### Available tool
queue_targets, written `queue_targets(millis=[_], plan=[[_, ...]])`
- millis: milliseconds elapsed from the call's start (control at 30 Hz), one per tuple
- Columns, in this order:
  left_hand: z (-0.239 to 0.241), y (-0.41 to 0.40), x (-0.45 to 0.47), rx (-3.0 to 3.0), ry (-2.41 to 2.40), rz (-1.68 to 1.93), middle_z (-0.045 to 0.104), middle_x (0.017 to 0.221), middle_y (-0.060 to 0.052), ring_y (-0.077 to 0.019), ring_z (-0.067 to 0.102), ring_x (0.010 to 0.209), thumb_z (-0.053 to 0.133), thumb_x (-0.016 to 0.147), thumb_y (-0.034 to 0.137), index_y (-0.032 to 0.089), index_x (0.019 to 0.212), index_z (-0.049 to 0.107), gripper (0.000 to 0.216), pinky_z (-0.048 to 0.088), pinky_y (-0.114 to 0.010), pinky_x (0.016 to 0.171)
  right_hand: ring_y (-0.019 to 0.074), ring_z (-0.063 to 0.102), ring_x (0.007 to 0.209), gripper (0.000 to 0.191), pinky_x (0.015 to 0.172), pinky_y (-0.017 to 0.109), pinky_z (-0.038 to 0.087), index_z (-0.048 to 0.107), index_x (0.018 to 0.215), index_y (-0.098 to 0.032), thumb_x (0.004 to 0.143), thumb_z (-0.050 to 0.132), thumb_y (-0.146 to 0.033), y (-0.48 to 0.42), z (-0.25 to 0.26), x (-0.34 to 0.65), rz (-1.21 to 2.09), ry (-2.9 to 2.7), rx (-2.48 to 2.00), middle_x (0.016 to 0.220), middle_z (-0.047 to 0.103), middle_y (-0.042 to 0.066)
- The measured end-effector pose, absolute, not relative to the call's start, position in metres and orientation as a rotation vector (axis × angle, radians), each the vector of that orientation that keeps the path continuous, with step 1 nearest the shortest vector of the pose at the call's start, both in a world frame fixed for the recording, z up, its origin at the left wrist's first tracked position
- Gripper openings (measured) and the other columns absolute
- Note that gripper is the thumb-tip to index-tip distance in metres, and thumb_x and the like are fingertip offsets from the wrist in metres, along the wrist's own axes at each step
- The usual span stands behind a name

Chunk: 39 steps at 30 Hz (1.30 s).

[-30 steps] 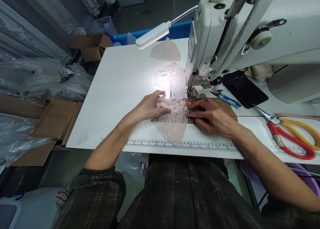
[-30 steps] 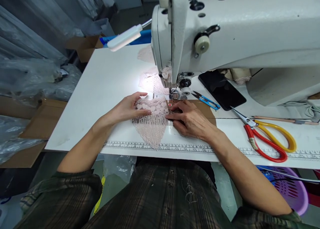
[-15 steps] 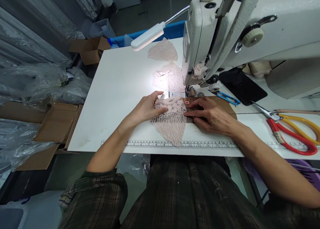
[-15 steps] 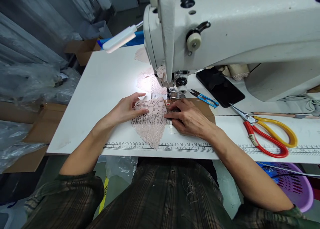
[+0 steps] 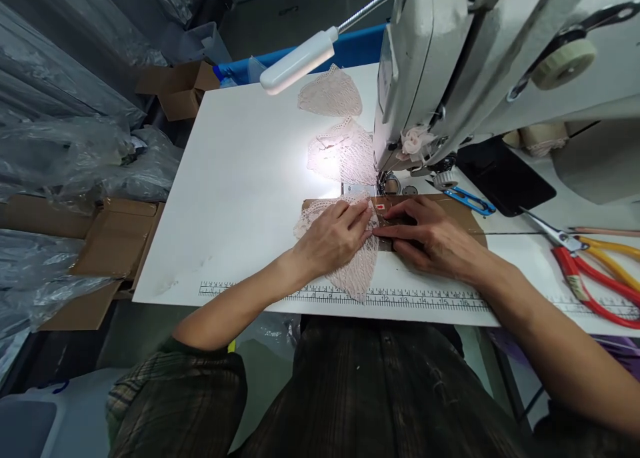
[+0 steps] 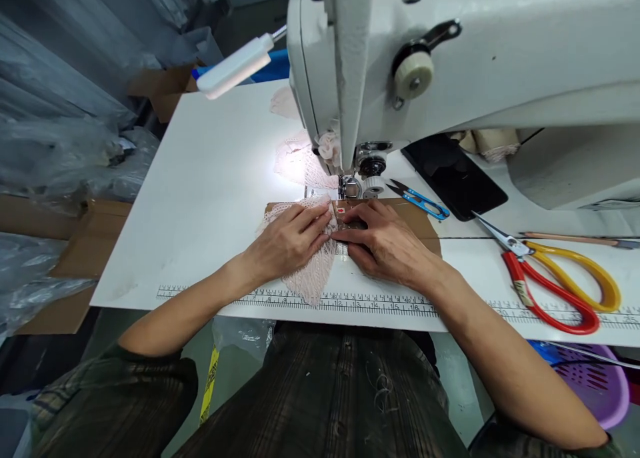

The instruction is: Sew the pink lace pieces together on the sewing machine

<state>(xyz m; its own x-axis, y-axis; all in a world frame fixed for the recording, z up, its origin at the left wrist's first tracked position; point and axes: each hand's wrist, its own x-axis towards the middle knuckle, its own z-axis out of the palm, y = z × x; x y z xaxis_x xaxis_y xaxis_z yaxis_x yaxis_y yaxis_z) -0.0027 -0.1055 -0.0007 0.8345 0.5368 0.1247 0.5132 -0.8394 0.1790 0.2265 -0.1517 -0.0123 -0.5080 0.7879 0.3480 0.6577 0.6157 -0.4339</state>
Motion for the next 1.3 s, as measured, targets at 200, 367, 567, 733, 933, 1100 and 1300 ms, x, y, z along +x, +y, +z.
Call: queue_targets(millis=[200,367,567,733,933,1100,1300], plan=[[-0.003,-0.105,-0.008,3.064,0.804,0.338,0.061,0.134,-0.023,-0.0301,0.059,0.122,0.039,0.107,0.028,0.000,0.132,0.053,0.039,0.051,-0.043,0.102,0.0284,0.059,0.110,0.033,0.098,0.050,0.051,0.079,0.112,-0.026,0.094,0.053,-0.018,-0.152,-0.010,0.226,0.308,-2.321,-1.136,0.111,0.066,0.012],[-0.004,-0.102,-0.009,3.093,0.791,0.337,0.061,0.133,-0.023,-0.0301,0.060,0.116,0.040,0.107,0.030,0.000,0.134,0.051,0.041,0.052,-0.044,0.098,0.0294,0.058,0.111,0.034,0.097,0.051,0.052,0.079,0.114,-0.026,0.094,0.053,-0.017,-0.152,-0.011,0.225,0.325,-2.331,-1.156,0.112,0.065,0.013],[-0.005,-0.095,-0.011,3.111,0.737,0.282,0.056,0.144,-0.023,-0.0295,0.060,0.116,0.039,0.107,0.031,0.002,0.135,0.052,0.042,0.050,-0.044,0.098,0.0296,0.056,0.112,0.034,0.098,0.054,0.051,0.079,0.113,-0.025,0.092,0.052,-0.017,-0.152,-0.012,0.224,0.305,-2.309,-1.149,0.113,0.064,0.013],[-0.002,-0.092,-0.012,3.142,0.722,0.182,0.055,0.146,-0.021,-0.0281,0.059,0.106,0.038,0.107,0.035,0.004,0.137,0.053,0.045,0.049,-0.045,0.094,0.0292,0.054,0.115,0.035,0.101,0.053,0.049,0.078,0.114,-0.022,0.092,0.053,-0.013,-0.153,-0.011,0.223,0.308,-2.346,-1.162,0.117,0.063,0.014],[0.005,-0.097,-0.010,3.211,0.813,0.066,0.052,0.150,-0.020,-0.0316,0.055,0.110,0.036,0.107,0.041,0.005,0.139,0.053,0.051,0.044,-0.044,0.090,0.0302,0.055,0.114,0.031,0.098,0.052,0.048,0.077,0.113,-0.024,0.093,0.053,-0.018,-0.153,-0.018,0.224,0.218,-2.357,-1.140,0.114,0.065,0.011],[0.005,-0.080,-0.002,3.189,0.748,0.055,0.050,0.151,-0.020,-0.0319,0.053,0.116,0.031,0.108,0.041,0.006,0.140,0.052,0.052,0.040,-0.043,0.090,0.0269,0.058,0.105,0.028,0.091,0.045,0.050,0.076,0.111,-0.022,0.095,0.052,-0.019,-0.147,-0.019,0.224,0.095,-2.357,-1.169,0.108,0.065,0.012],[-0.001,-0.060,0.000,3.088,0.681,0.207,0.052,0.151,-0.018,-0.0311,0.053,0.115,0.034,0.107,0.042,0.012,0.140,0.053,0.049,0.039,-0.047,0.094,0.0262,0.059,0.099,0.027,0.084,0.043,0.051,0.073,0.112,-0.022,0.097,0.050,-0.020,-0.143,-0.018,0.224,-0.002,-2.349,-1.208,0.104,0.066,0.012]])
